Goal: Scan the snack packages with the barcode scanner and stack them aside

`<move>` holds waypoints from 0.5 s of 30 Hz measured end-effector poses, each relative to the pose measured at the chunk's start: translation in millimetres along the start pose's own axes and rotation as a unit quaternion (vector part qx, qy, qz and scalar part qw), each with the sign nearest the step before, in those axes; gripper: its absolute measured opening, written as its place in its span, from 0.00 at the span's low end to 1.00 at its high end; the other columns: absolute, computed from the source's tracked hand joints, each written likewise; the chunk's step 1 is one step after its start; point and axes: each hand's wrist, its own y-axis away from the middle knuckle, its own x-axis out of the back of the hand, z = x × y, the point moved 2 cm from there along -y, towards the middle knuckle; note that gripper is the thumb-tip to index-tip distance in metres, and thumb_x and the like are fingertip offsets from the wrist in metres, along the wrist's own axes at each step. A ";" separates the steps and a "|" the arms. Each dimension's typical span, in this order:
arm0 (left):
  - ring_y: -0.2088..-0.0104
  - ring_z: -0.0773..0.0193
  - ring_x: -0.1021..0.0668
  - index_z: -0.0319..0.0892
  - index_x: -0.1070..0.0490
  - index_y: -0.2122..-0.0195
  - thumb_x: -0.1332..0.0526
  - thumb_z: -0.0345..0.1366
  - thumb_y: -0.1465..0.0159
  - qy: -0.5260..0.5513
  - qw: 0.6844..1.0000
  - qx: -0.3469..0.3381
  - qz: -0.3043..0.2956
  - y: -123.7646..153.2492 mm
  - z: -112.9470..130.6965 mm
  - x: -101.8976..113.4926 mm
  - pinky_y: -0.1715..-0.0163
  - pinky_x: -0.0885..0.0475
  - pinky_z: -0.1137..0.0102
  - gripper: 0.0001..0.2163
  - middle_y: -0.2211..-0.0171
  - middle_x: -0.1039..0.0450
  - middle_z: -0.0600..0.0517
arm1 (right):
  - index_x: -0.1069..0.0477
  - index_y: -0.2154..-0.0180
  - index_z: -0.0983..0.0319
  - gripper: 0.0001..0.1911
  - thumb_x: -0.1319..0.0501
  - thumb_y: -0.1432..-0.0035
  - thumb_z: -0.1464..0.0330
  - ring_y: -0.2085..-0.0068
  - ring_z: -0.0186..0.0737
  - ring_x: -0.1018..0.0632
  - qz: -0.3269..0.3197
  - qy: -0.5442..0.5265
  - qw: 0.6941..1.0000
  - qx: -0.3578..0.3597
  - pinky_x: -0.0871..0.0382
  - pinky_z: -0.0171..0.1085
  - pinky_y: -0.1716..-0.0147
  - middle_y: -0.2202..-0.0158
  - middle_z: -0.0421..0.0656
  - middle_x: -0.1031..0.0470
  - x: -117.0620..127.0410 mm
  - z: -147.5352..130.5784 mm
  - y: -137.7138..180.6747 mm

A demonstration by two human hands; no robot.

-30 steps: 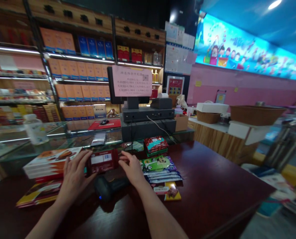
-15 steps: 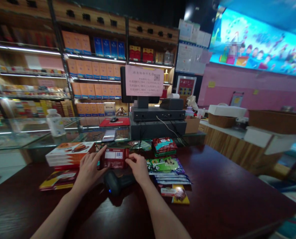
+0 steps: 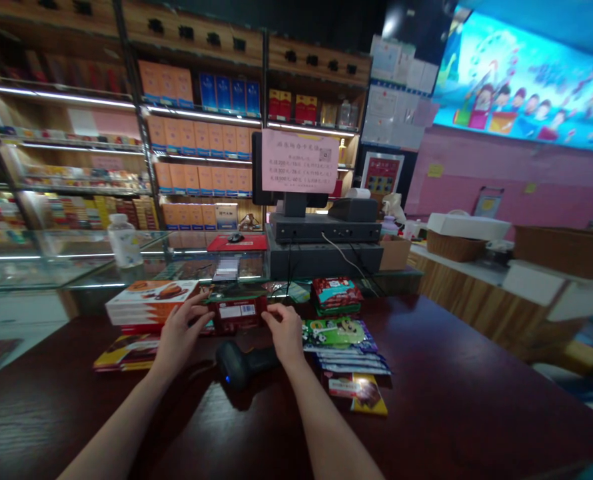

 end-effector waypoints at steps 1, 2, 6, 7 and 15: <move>0.59 0.60 0.20 0.50 0.29 0.48 0.40 0.42 0.37 0.001 1.000 0.006 0.008 0.0 0.4 2.0 0.39 0.41 0.54 0.16 0.66 0.20 0.57 | 0.21 0.68 0.58 0.08 0.36 0.47 0.62 0.64 0.43 0.23 0.007 0.004 1.000 0.012 0.31 0.41 0.58 0.66 0.43 0.21 -0.2 -1.4 0.2; 0.60 0.60 0.20 0.49 0.27 0.54 0.39 0.43 0.38 0.000 1.000 0.010 0.015 0.0 0.5 3.6 0.38 0.42 0.53 0.12 0.67 0.19 0.57 | 0.21 0.69 0.58 0.07 0.36 0.47 0.63 0.62 0.44 0.23 0.015 0.007 0.999 0.029 0.31 0.41 0.57 0.66 0.43 0.21 -0.5 -3.1 0.3; 0.61 0.59 0.20 0.49 0.25 0.65 0.39 0.43 0.38 -0.012 0.999 0.001 0.044 0.4 -0.7 8.6 0.36 0.49 0.51 0.06 0.66 0.19 0.57 | 0.22 0.70 0.58 0.06 0.36 0.47 0.64 0.61 0.44 0.24 0.013 0.012 0.997 0.072 0.32 0.39 0.59 0.67 0.42 0.22 -3.6 -8.6 -0.7; 0.59 0.59 0.20 0.50 0.24 0.64 0.39 0.43 0.38 -0.016 0.998 -0.009 0.052 0.5 -1.3 9.8 0.36 0.48 0.52 0.06 0.64 0.18 0.57 | 0.21 0.69 0.58 0.07 0.37 0.47 0.63 0.63 0.44 0.24 0.003 0.012 0.998 0.067 0.32 0.39 0.60 0.68 0.42 0.21 -5.2 -9.0 -1.4; 0.56 0.56 0.23 0.50 0.24 0.61 0.41 0.36 0.36 -0.131 0.988 -0.045 0.070 4.7 -9.9 18.1 0.49 0.39 0.58 0.07 0.61 0.19 0.53 | 0.20 0.63 0.58 0.12 0.39 0.46 0.63 0.61 0.44 0.19 -0.110 -0.074 0.991 0.000 0.28 0.38 0.58 0.64 0.41 0.17 -26.0 -2.8 -12.8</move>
